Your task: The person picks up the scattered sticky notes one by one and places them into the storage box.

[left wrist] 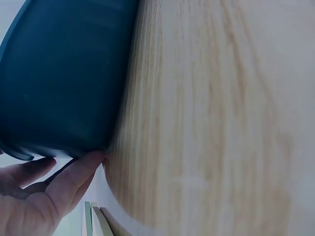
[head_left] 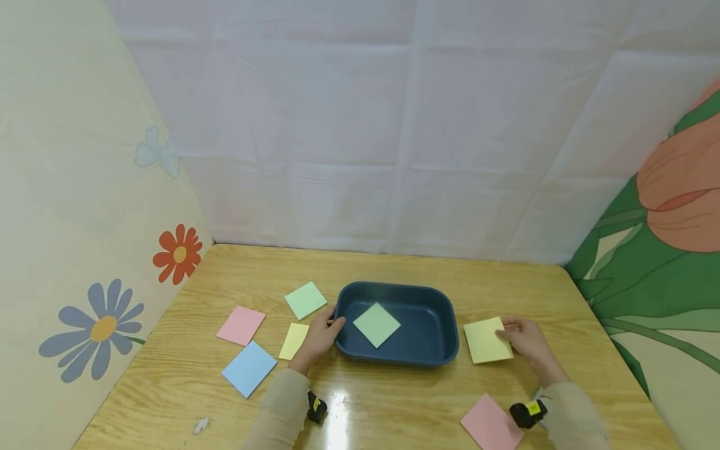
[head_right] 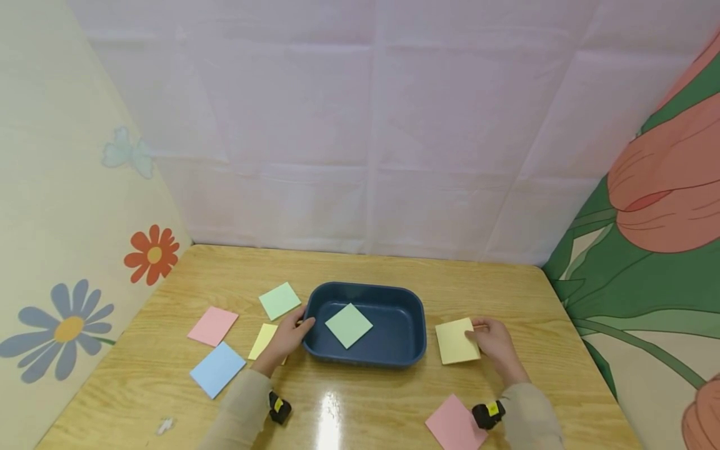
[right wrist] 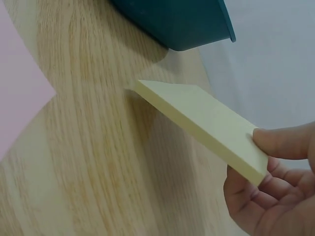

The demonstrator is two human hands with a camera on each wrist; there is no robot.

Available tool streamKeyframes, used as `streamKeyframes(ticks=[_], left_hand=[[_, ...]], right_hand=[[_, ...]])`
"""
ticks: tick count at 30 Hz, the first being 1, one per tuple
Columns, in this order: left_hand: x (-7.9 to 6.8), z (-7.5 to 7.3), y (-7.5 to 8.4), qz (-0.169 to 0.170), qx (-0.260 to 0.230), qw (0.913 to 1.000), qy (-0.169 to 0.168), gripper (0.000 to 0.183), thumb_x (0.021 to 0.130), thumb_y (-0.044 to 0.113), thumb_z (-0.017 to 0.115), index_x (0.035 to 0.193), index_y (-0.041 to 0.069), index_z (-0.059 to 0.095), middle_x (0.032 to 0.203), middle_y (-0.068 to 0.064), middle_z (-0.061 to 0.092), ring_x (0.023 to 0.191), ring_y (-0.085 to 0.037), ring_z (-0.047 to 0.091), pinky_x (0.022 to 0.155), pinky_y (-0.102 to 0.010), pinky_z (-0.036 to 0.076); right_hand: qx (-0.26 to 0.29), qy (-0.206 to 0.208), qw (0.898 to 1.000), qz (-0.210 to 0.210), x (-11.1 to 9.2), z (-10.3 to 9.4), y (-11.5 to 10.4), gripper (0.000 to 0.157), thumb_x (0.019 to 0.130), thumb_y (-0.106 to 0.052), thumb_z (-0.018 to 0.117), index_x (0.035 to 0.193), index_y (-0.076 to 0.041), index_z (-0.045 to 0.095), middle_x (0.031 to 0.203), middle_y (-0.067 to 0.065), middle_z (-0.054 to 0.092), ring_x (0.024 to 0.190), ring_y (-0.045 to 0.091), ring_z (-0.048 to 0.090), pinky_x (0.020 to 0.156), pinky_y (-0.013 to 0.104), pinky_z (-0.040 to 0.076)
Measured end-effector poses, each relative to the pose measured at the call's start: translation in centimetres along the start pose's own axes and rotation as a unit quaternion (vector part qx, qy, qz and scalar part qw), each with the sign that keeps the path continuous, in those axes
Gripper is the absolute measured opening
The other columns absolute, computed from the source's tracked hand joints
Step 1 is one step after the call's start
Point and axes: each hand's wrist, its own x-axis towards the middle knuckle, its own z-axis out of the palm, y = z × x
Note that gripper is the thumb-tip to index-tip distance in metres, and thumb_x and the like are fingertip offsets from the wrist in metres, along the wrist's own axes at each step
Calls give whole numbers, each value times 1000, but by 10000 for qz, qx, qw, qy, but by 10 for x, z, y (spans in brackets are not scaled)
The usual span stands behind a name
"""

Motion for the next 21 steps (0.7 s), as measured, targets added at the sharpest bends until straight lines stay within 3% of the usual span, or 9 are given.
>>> streamKeyframes(ticks=[7, 14, 21], left_hand=[[0, 1, 0, -22, 61, 10000, 0, 42, 95, 11, 48, 131, -9, 43, 119, -27, 52, 105, -40, 54, 82, -43, 50], [0, 0, 2, -42, 59, 10000, 25, 41, 95, 10, 49, 130, -9, 44, 117, -26, 53, 104, -39, 54, 81, -43, 50], [0, 0, 2, -44, 18, 10000, 20, 42, 95, 10, 48, 131, -9, 43, 118, -27, 53, 104, -40, 54, 81, -43, 50]], right_hand=[[152, -65, 9999, 41, -2, -9, -3, 45, 93, -12, 51, 124, 17, 36, 99, 14, 53, 77, 11, 50, 65, 28, 49], [495, 19, 9986, -161, -4, -14, -11, 44, 93, -13, 52, 122, 16, 37, 84, -3, 55, 71, 8, 53, 62, 26, 49], [500, 127, 9983, -258, -9, -15, -24, 44, 92, -15, 55, 121, 15, 40, 83, -6, 54, 70, 2, 51, 61, 22, 48]])
